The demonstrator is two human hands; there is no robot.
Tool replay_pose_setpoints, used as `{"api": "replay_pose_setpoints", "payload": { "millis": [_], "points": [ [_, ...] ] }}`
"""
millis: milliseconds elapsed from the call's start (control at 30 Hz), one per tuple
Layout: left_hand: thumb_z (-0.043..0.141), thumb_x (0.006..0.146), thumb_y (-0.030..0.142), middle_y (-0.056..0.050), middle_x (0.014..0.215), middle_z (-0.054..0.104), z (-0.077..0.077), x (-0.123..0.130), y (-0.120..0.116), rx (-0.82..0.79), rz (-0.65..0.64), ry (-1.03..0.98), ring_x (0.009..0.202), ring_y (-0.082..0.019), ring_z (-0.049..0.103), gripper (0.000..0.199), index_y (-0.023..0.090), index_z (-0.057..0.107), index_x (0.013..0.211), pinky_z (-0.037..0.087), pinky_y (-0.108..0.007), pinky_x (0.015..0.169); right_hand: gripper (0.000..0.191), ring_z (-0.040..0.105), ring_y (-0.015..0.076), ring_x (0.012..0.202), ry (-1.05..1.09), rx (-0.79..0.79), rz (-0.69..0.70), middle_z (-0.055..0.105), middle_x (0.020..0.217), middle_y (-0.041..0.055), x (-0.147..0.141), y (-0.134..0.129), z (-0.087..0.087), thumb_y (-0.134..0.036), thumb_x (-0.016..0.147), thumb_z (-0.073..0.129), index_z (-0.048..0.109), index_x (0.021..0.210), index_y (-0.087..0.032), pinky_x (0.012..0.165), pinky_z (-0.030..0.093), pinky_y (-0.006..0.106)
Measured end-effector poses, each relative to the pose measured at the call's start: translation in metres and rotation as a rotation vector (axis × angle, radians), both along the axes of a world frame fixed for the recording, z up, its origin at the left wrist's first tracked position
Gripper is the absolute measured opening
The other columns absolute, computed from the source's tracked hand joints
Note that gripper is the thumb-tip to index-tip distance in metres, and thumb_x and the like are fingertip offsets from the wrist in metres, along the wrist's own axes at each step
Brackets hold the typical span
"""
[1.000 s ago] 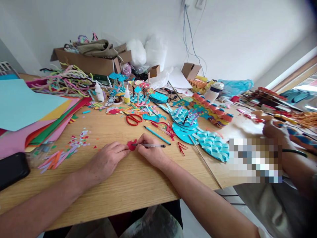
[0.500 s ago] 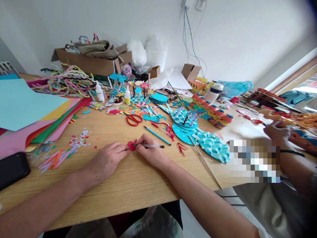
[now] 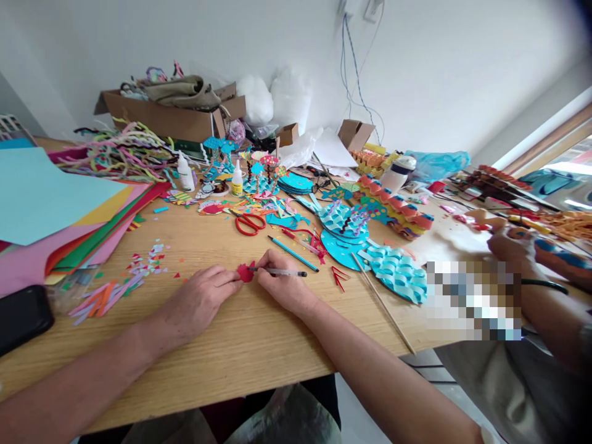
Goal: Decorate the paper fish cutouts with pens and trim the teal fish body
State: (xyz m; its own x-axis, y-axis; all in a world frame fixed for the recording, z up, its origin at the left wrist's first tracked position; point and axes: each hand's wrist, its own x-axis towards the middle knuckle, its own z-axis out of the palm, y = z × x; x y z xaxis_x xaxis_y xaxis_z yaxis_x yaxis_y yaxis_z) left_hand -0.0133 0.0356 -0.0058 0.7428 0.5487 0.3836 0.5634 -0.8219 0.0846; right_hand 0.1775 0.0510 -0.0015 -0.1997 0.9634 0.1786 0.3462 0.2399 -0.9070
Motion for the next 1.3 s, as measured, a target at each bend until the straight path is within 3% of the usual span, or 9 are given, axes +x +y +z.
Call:
{"api": "replay_pose_setpoints", "payload": {
  "millis": [267,833,1300],
  "points": [
    [0.033,0.087,0.004,-0.008,0.102,0.065,-0.0017,-0.0012,0.0010,0.016,-0.008,0.003,0.091,-0.020,0.055,0.034,0.012,0.061,0.106,0.050,-0.034,0.079,0.005,0.041,0.0083,0.047,0.055,-0.024,-0.041,0.048,0.053,-0.0058,0.0017,-0.0010,0.0028,-0.014,0.065,0.046,0.049,0.064,-0.019,0.044,0.030,0.020],
    [0.035,0.085,0.002,-0.007,0.105,0.063,-0.0031,-0.0014,0.0005,-0.012,0.016,0.011,0.094,-0.020,0.054,0.035,0.015,0.061,0.104,0.049,-0.036,0.081,0.007,0.040,0.0075,0.047,0.044,-0.054,0.001,0.047,0.054,-0.0061,0.0009,-0.0015,0.0059,-0.012,0.065,0.047,0.047,0.063,-0.019,0.045,0.031,0.020],
    [0.033,0.085,0.002,-0.007,0.103,0.065,-0.0019,-0.0017,0.0008,-0.015,0.004,-0.025,0.093,-0.019,0.055,0.039,0.016,0.062,0.107,0.050,-0.034,0.081,0.008,0.040,0.0079,0.047,-0.007,0.014,-0.036,0.048,0.053,-0.0059,0.0019,0.0011,0.0017,-0.011,0.065,0.046,0.047,0.063,-0.019,0.044,0.030,0.020]
  ]
}}
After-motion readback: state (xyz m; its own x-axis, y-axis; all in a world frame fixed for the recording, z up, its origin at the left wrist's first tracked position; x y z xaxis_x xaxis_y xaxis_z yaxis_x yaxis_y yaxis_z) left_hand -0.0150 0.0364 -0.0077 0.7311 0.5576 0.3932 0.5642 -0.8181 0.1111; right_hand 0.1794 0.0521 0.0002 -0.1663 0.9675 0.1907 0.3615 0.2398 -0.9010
